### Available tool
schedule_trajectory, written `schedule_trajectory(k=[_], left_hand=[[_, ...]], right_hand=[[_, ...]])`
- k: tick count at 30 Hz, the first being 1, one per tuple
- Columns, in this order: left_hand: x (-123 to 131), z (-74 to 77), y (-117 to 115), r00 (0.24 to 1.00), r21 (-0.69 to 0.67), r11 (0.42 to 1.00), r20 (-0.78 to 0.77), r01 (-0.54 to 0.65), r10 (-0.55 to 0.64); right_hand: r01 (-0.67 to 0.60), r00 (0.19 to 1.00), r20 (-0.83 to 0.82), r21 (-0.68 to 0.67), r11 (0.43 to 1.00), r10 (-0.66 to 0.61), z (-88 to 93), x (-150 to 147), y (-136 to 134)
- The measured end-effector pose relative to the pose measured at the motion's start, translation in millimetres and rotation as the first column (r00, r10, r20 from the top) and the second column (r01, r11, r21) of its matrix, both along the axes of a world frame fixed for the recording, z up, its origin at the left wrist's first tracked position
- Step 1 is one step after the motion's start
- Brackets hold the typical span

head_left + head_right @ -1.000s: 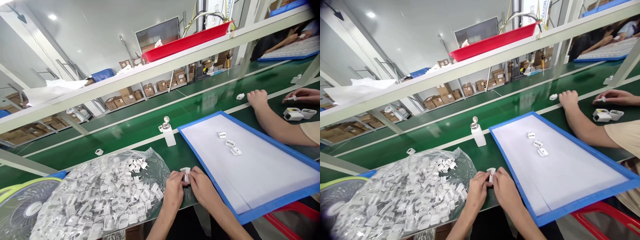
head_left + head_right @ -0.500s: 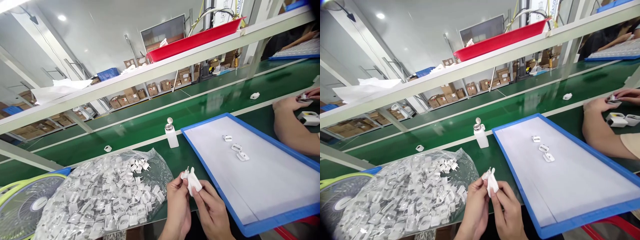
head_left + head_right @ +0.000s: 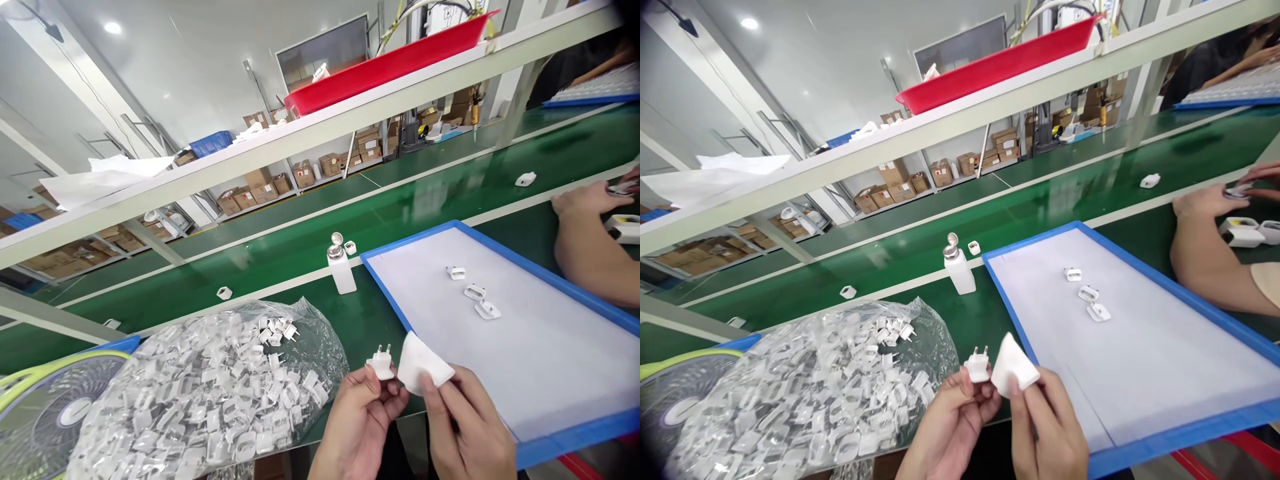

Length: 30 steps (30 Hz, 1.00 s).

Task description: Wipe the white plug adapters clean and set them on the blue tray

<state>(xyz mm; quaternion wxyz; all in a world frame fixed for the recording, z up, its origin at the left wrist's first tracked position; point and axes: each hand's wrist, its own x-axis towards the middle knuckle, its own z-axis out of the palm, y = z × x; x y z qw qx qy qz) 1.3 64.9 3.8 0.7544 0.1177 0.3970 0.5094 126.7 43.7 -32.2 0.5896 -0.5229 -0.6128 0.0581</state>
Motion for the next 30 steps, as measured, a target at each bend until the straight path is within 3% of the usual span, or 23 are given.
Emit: schedule_trajectory(k=[2, 5, 8, 11, 13, 14, 16, 19, 21, 23, 26, 28, 30], left_hand=[[2.7, -1.2, -4.2, 0.997, -0.013, 0.999, -0.070, -0.031, 0.030], [9.0, -1.5, -7.2, 0.960, 0.074, 0.996, -0.270, -0.052, 0.071], [13.1, 1.8, -5.1, 0.925, 0.215, 0.977, -0.370, -0.004, 0.085], [11.7, 6.6, -2.8, 0.910, 0.333, 0.943, -0.385, -0.017, 0.153], [9.0, 9.5, -3.9, 0.872, 0.385, 0.922, -0.438, -0.040, 0.221], [7.8, 10.9, -5.3, 0.846, 0.400, 0.916, -0.473, -0.041, 0.245], [6.4, 13.3, -8.9, 0.807, 0.414, 0.910, -0.531, -0.021, 0.260], [6.1, 14.8, -12.5, 0.781, 0.437, 0.899, -0.567, 0.018, 0.260], [5.8, 13.9, -11.7, 0.809, 0.446, 0.894, -0.541, 0.044, 0.230], [4.6, 12.2, -8.9, 0.882, 0.417, 0.908, -0.443, 0.044, 0.161], [2.0, 10.0, -5.1, 0.980, 0.221, 0.975, -0.194, -0.008, 0.052], [2.0, 8.3, -4.5, 0.999, 0.068, 0.998, -0.050, -0.010, 0.014], [5.7, 5.0, -3.8, 1.000, 0.010, 1.000, 0.009, 0.028, -0.028]], right_hand=[[-0.159, 0.987, 0.013, 0.041, 0.986, 0.159, 7.2, -0.6, 0.2], [-0.370, 0.929, 0.044, 0.023, 0.929, 0.369, 14.6, -4.2, 2.5], [-0.340, 0.940, -0.037, -0.032, 0.940, 0.339, 14.9, -9.4, -0.7], [-0.136, 0.960, -0.264, -0.161, 0.977, 0.090, 12.0, -11.3, -8.3], [-0.007, 0.938, -0.336, -0.251, 0.968, -0.081, 10.1, -8.7, -11.0], [0.014, 0.933, -0.343, -0.266, 0.964, -0.108, 9.1, -6.5, -11.0], [-0.069, 0.941, -0.338, -0.235, 0.970, -0.015, 6.6, -2.0, -8.6], [-0.308, 0.900, -0.368, -0.156, 0.939, 0.234, 2.9, 1.0, -2.8], [-0.401, 0.859, -0.404, -0.151, 0.903, 0.314, 3.3, -0.7, 0.4], [-0.442, 0.836, -0.436, -0.174, 0.880, 0.334, 7.3, -3.7, 2.8], [-0.475, 0.813, -0.480, -0.220, 0.852, 0.330, 15.6, -4.5, 4.2], [-0.436, 0.821, -0.502, -0.242, 0.867, 0.272, 16.2, 1.4, 3.1], [-0.328, 0.838, -0.525, -0.263, 0.907, 0.151, 10.3, 13.0, 0.1]])
